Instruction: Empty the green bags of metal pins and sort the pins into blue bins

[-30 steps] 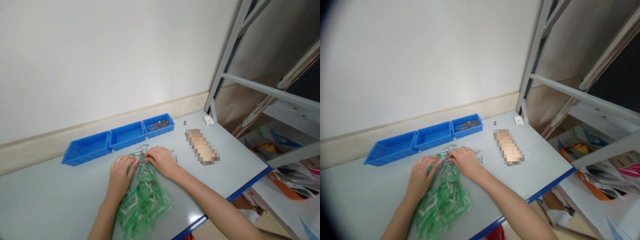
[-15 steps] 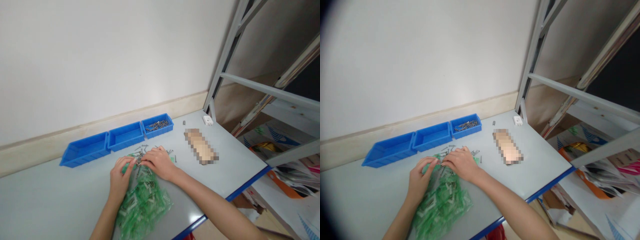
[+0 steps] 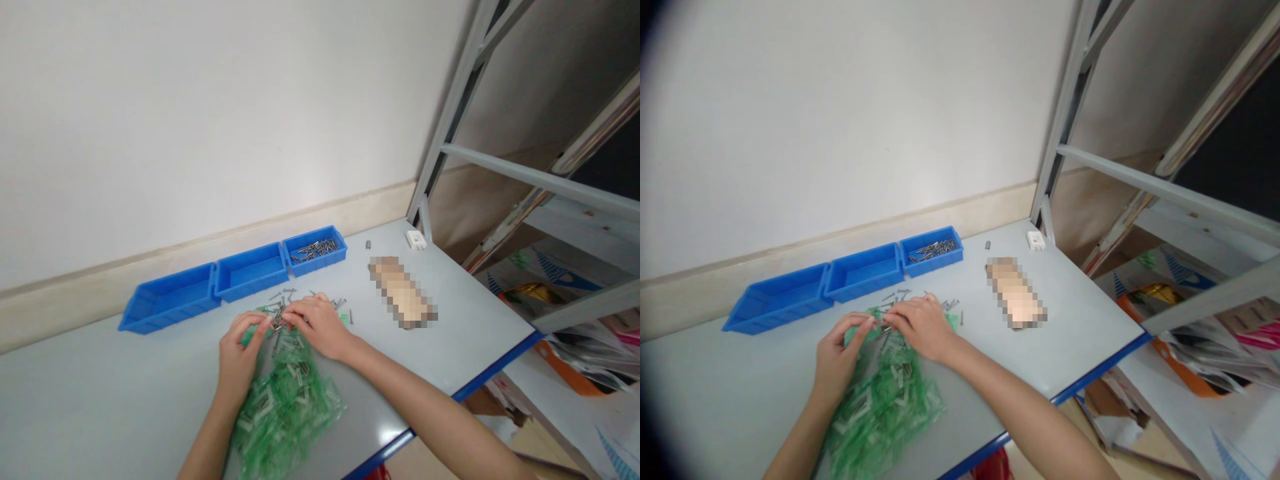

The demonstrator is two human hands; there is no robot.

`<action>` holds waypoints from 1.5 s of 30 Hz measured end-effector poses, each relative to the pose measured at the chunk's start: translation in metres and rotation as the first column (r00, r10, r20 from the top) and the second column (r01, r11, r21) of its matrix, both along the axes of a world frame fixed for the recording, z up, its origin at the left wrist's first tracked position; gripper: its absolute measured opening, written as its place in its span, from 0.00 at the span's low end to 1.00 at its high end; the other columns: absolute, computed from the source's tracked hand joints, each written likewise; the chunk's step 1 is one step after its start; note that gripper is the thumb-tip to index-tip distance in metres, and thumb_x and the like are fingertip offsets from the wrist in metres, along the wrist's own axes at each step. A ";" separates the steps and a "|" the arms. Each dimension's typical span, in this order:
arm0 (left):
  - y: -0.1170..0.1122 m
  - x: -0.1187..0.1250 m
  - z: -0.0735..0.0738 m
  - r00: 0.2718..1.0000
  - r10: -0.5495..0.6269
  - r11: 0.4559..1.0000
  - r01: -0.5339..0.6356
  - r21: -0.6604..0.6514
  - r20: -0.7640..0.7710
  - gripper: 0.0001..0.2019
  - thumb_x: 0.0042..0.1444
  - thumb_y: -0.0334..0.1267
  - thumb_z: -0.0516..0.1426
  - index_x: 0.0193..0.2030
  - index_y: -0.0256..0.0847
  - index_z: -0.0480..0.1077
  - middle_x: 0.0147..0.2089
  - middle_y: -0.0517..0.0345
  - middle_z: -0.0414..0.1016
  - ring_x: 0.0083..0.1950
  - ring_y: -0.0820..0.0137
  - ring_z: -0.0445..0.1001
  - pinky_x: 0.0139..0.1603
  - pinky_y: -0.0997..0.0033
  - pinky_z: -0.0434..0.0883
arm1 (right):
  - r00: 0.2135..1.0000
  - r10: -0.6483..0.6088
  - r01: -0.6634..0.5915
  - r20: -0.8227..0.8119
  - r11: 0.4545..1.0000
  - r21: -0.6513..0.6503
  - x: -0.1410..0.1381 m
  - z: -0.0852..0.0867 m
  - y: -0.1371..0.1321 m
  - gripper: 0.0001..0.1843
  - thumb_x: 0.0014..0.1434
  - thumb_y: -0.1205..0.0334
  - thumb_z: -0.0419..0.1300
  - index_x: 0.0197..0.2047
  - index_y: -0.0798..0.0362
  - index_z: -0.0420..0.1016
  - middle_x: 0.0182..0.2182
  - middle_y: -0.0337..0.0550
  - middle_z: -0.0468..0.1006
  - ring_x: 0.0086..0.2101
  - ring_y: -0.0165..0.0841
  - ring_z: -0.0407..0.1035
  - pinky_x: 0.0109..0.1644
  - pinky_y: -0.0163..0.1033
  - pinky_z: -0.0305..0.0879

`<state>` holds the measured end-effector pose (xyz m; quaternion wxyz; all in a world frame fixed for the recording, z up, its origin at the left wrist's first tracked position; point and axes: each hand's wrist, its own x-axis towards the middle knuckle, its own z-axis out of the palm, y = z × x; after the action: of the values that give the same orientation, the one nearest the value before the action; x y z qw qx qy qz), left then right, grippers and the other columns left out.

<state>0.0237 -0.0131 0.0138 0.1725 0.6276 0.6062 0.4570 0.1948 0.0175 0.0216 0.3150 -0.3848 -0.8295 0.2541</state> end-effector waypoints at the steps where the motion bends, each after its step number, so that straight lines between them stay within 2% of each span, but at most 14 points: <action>1: 0.000 0.000 0.000 1.000 0.004 1.000 -0.004 -0.001 0.004 0.13 0.51 0.46 0.55 0.26 0.40 0.71 0.30 0.55 0.75 0.37 0.66 0.72 0.44 0.66 0.69 | 1.000 -0.001 0.001 0.004 1.000 0.001 0.000 0.000 0.000 0.15 0.67 0.58 0.48 0.37 0.51 0.73 0.32 0.37 0.79 0.36 0.29 0.69 0.44 0.36 0.50; 7: -0.002 0.002 0.001 1.000 0.016 1.000 -0.016 -0.018 0.000 0.14 0.52 0.48 0.54 0.28 0.40 0.71 0.31 0.56 0.75 0.37 0.66 0.72 0.43 0.67 0.70 | 0.999 -0.028 0.028 0.032 1.000 0.006 0.000 0.000 0.000 0.14 0.67 0.58 0.48 0.38 0.50 0.73 0.33 0.37 0.79 0.37 0.29 0.69 0.43 0.35 0.50; 12: -0.003 0.004 0.006 1.000 -0.013 0.999 0.012 -0.036 -0.026 0.16 0.54 0.48 0.52 0.23 0.40 0.69 0.28 0.56 0.74 0.35 0.66 0.72 0.42 0.68 0.69 | 0.997 -0.024 0.023 0.066 1.000 0.015 0.001 0.000 0.000 0.18 0.67 0.57 0.47 0.30 0.53 0.72 0.29 0.37 0.77 0.34 0.28 0.68 0.41 0.35 0.49; 15: -0.004 0.005 0.008 0.999 -0.036 0.998 0.034 -0.051 -0.037 0.17 0.55 0.48 0.51 0.21 0.40 0.68 0.25 0.57 0.73 0.33 0.67 0.71 0.39 0.69 0.68 | 0.997 -0.008 0.008 0.075 1.000 0.004 0.001 0.001 0.000 0.20 0.67 0.59 0.46 0.28 0.54 0.71 0.27 0.37 0.76 0.33 0.28 0.67 0.41 0.35 0.49; 24: -0.003 0.005 0.005 0.999 -0.005 0.998 0.002 -0.060 -0.048 0.15 0.55 0.49 0.51 0.27 0.41 0.69 0.27 0.59 0.74 0.33 0.67 0.72 0.39 0.71 0.68 | 0.999 -0.044 0.044 0.028 0.999 0.001 0.000 -0.001 0.000 0.12 0.67 0.61 0.47 0.36 0.51 0.70 0.33 0.36 0.77 0.34 0.29 0.68 0.40 0.34 0.50; 34: -0.005 0.007 0.008 0.998 -0.050 0.996 0.046 -0.078 -0.046 0.18 0.58 0.47 0.47 0.23 0.41 0.66 0.25 0.59 0.71 0.31 0.69 0.70 0.36 0.72 0.67 | 0.998 -0.022 0.020 0.058 0.999 0.029 0.000 0.000 -0.001 0.18 0.65 0.62 0.50 0.24 0.55 0.66 0.22 0.33 0.70 0.26 0.25 0.61 0.38 0.33 0.47; 41: -0.003 0.005 0.005 1.000 -0.006 0.998 0.005 -0.058 -0.023 0.14 0.55 0.48 0.50 0.28 0.41 0.68 0.26 0.60 0.73 0.33 0.67 0.72 0.38 0.71 0.68 | 0.999 -0.031 0.030 -0.030 0.999 -0.035 0.000 0.000 -0.001 0.10 0.64 0.59 0.51 0.35 0.52 0.70 0.27 0.33 0.74 0.28 0.27 0.64 0.41 0.34 0.50; 45: -0.005 0.006 0.008 0.999 -0.025 0.997 0.022 -0.068 -0.048 0.16 0.56 0.47 0.49 0.24 0.41 0.67 0.25 0.60 0.72 0.32 0.68 0.71 0.37 0.72 0.67 | 1.000 -0.020 0.020 -0.003 1.000 -0.016 0.001 0.000 0.000 0.15 0.65 0.60 0.50 0.29 0.53 0.69 0.26 0.34 0.74 0.29 0.26 0.64 0.40 0.33 0.49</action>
<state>0.0298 -0.0181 0.0219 0.1841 0.6395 0.6179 0.4187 0.1954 0.0174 0.0214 0.3158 -0.3953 -0.8230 0.2582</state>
